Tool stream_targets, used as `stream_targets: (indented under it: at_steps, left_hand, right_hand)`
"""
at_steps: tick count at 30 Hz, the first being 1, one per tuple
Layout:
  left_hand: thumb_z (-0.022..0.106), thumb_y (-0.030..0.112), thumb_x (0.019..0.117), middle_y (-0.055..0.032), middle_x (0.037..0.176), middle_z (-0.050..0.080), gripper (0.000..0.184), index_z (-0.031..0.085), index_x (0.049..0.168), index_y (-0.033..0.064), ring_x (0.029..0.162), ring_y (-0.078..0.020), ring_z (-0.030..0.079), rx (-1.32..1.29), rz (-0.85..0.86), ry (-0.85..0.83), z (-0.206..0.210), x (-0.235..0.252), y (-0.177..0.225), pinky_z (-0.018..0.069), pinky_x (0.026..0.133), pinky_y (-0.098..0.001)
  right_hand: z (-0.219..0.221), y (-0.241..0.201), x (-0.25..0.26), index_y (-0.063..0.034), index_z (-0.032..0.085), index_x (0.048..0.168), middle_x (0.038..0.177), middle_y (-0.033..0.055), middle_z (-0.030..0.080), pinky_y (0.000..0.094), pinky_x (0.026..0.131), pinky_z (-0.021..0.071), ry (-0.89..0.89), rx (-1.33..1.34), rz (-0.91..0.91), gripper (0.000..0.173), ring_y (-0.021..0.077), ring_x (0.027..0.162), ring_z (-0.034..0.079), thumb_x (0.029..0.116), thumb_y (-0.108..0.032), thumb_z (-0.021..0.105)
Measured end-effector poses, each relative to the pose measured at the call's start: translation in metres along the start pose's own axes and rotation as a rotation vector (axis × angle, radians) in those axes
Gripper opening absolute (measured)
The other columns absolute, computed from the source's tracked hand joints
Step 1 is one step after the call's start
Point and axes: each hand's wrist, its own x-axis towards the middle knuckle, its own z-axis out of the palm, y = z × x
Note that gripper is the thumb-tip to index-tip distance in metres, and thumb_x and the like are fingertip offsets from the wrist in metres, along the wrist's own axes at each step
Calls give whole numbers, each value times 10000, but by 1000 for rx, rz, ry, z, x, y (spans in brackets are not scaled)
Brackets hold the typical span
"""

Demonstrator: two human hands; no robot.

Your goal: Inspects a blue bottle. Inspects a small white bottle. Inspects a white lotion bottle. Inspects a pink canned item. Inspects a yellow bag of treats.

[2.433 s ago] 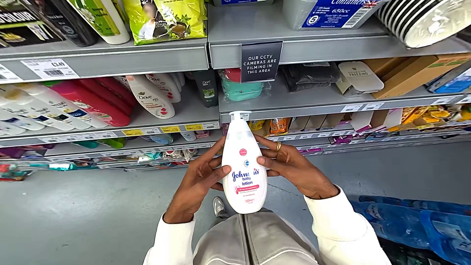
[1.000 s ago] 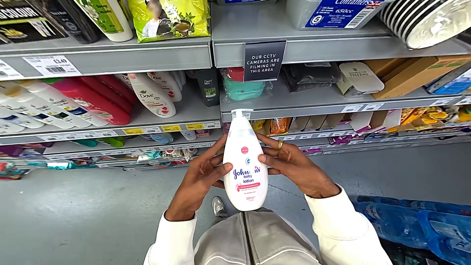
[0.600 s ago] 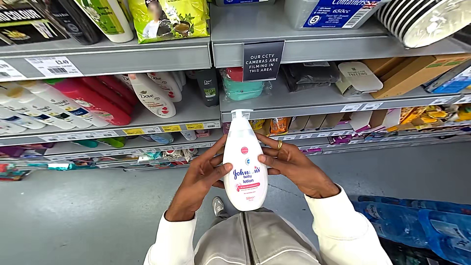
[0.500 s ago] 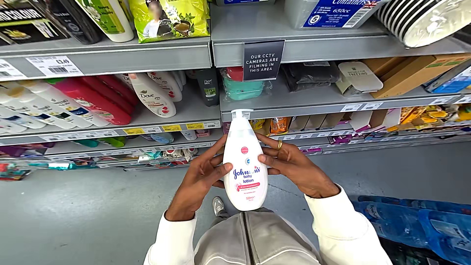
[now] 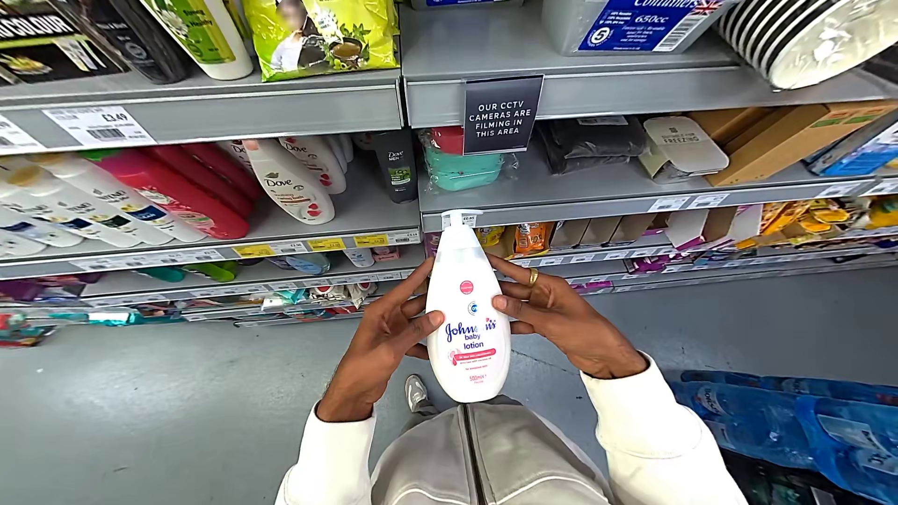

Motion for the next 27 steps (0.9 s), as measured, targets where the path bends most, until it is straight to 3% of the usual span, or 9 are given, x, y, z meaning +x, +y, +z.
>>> stream_targets:
  at_steps: [27]
  left_hand:
    - [589, 61, 1009, -169, 1309, 666, 651, 406, 1586, 301, 1026, -324, 728, 2, -16, 31, -1, 5, -2, 652, 725, -416]
  right_hand:
    - [-4, 2, 7, -223, 495, 1540, 1260, 129, 702, 427, 866, 632, 3, 12, 19, 585, 293, 1042, 729, 996, -69, 647]
